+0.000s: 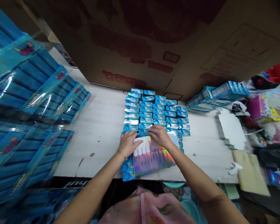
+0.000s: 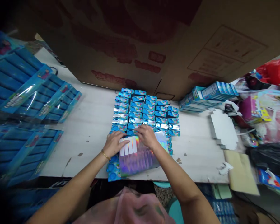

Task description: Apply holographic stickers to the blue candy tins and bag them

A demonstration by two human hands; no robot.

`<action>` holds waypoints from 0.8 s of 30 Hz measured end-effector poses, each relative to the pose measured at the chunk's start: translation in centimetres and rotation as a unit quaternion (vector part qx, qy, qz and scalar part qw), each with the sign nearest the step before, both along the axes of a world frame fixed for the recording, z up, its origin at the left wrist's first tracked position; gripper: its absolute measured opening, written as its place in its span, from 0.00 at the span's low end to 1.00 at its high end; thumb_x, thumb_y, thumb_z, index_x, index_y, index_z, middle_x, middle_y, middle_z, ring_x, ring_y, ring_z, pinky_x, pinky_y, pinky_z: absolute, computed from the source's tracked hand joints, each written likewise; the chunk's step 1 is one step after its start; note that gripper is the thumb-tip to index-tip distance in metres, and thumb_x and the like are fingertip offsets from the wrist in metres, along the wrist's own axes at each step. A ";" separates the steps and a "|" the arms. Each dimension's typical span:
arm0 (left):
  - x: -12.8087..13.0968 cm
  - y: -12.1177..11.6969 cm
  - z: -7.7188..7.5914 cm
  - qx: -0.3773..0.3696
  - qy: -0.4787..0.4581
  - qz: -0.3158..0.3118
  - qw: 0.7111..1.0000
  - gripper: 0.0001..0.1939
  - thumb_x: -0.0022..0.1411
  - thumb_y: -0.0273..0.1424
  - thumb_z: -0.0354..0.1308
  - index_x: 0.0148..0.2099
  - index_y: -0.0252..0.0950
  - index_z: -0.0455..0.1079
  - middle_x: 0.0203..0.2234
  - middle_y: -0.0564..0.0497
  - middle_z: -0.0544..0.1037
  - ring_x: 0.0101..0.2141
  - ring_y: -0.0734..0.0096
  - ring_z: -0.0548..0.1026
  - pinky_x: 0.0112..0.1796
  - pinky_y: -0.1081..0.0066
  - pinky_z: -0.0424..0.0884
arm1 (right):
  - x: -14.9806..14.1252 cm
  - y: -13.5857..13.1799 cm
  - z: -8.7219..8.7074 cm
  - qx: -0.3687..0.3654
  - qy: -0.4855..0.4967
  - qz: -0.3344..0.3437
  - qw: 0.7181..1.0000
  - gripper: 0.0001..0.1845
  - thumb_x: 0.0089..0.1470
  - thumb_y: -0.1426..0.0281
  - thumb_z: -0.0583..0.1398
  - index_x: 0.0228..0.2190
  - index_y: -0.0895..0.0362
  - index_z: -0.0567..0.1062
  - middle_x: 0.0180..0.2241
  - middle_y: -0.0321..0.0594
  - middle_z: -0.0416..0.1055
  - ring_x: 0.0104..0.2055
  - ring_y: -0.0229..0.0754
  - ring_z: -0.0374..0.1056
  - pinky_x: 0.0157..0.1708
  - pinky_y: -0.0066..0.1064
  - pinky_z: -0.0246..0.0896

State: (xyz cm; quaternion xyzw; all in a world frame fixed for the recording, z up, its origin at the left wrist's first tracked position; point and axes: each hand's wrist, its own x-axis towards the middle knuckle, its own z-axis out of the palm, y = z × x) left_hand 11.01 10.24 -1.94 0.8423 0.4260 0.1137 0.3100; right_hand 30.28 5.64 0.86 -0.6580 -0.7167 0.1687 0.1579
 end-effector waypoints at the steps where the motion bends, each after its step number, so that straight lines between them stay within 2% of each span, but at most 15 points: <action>1: 0.6 -0.5 0.0 -0.005 0.023 -0.006 1.000 0.13 0.53 0.40 0.52 0.36 0.38 0.71 0.32 0.48 0.73 0.38 0.61 0.68 0.39 0.63 0.62 | 0.1 -0.9 -0.4 -0.001 -0.022 0.017 1.000 0.12 0.53 0.70 0.54 0.39 0.52 0.73 0.35 0.40 0.69 0.38 0.40 0.61 0.36 0.32 0.54; 5: 2.0 -1.4 -0.7 -0.031 0.028 0.026 0.999 0.11 0.56 0.36 0.49 0.31 0.36 0.69 0.29 0.48 0.73 0.35 0.64 0.69 0.38 0.65 0.62 | 0.2 -3.4 -2.6 0.027 -0.121 0.074 0.990 0.14 0.55 0.72 0.52 0.43 0.54 0.70 0.39 0.43 0.69 0.38 0.42 0.60 0.35 0.34 0.54; 8: 2.1 -1.6 -0.9 -0.043 -0.002 0.047 0.998 0.11 0.56 0.35 0.49 0.30 0.35 0.69 0.28 0.48 0.73 0.34 0.65 0.69 0.37 0.67 0.63 | 0.3 -4.3 -4.0 0.070 -0.128 0.116 0.982 0.15 0.56 0.74 0.50 0.44 0.57 0.68 0.43 0.45 0.67 0.42 0.42 0.60 0.36 0.33 0.55; 10: 1.9 -1.8 -0.9 -0.046 -0.008 0.053 0.998 0.11 0.56 0.35 0.49 0.29 0.36 0.68 0.27 0.48 0.73 0.33 0.66 0.69 0.37 0.68 0.63 | 0.4 -4.7 -4.0 0.089 -0.106 0.125 0.982 0.13 0.56 0.74 0.50 0.41 0.57 0.69 0.44 0.45 0.67 0.44 0.42 0.59 0.38 0.33 0.55; 13: 1.8 -2.2 -0.9 -0.021 0.013 0.053 0.998 0.12 0.57 0.36 0.48 0.28 0.36 0.68 0.27 0.48 0.72 0.34 0.65 0.69 0.37 0.67 0.62 | 0.3 -5.1 -1.7 0.077 -0.046 0.088 0.992 0.08 0.54 0.74 0.52 0.35 0.58 0.70 0.40 0.44 0.68 0.42 0.42 0.60 0.39 0.34 0.55; 16: 1.9 -2.6 -0.9 0.018 0.050 0.043 0.998 0.13 0.57 0.37 0.47 0.29 0.36 0.69 0.28 0.47 0.72 0.36 0.63 0.68 0.37 0.65 0.61 | 0.2 -5.1 2.5 0.021 0.057 0.030 0.998 0.06 0.52 0.75 0.53 0.30 0.58 0.70 0.35 0.42 0.68 0.38 0.40 0.61 0.38 0.32 0.56; 19: 1.9 -2.9 -0.8 0.018 0.048 0.039 0.998 0.12 0.57 0.36 0.48 0.31 0.37 0.70 0.29 0.47 0.72 0.37 0.62 0.68 0.39 0.63 0.61 | 0.2 -4.3 5.8 -0.030 0.175 -0.022 0.984 0.06 0.49 0.76 0.52 0.27 0.57 0.69 0.30 0.38 0.66 0.33 0.36 0.62 0.33 0.27 0.57; 21: 1.6 -3.0 -0.6 -0.003 -0.007 0.058 0.998 0.11 0.56 0.36 0.49 0.35 0.37 0.71 0.33 0.47 0.73 0.40 0.62 0.67 0.42 0.62 0.61 | -0.1 -3.2 6.4 -0.053 0.229 -0.083 0.968 0.05 0.47 0.75 0.53 0.24 0.57 0.69 0.27 0.35 0.66 0.30 0.34 0.61 0.30 0.25 0.56; 23: 1.1 -3.1 -0.3 -0.052 -0.107 0.107 0.987 0.14 0.56 0.38 0.49 0.39 0.38 0.70 0.39 0.47 0.73 0.43 0.63 0.67 0.44 0.62 0.60 | -0.9 -1.9 5.7 -0.084 0.279 -0.146 0.945 0.05 0.45 0.74 0.53 0.22 0.58 0.69 0.24 0.34 0.66 0.27 0.33 0.61 0.27 0.25 0.55; 24: 0.9 -3.1 -0.1 -0.096 -0.169 0.144 0.970 0.16 0.56 0.40 0.48 0.41 0.37 0.70 0.40 0.46 0.72 0.43 0.63 0.67 0.44 0.63 0.61 | -1.4 -1.3 5.0 -0.102 0.308 -0.178 0.929 0.05 0.44 0.73 0.53 0.22 0.58 0.69 0.22 0.33 0.65 0.25 0.33 0.61 0.26 0.25 0.55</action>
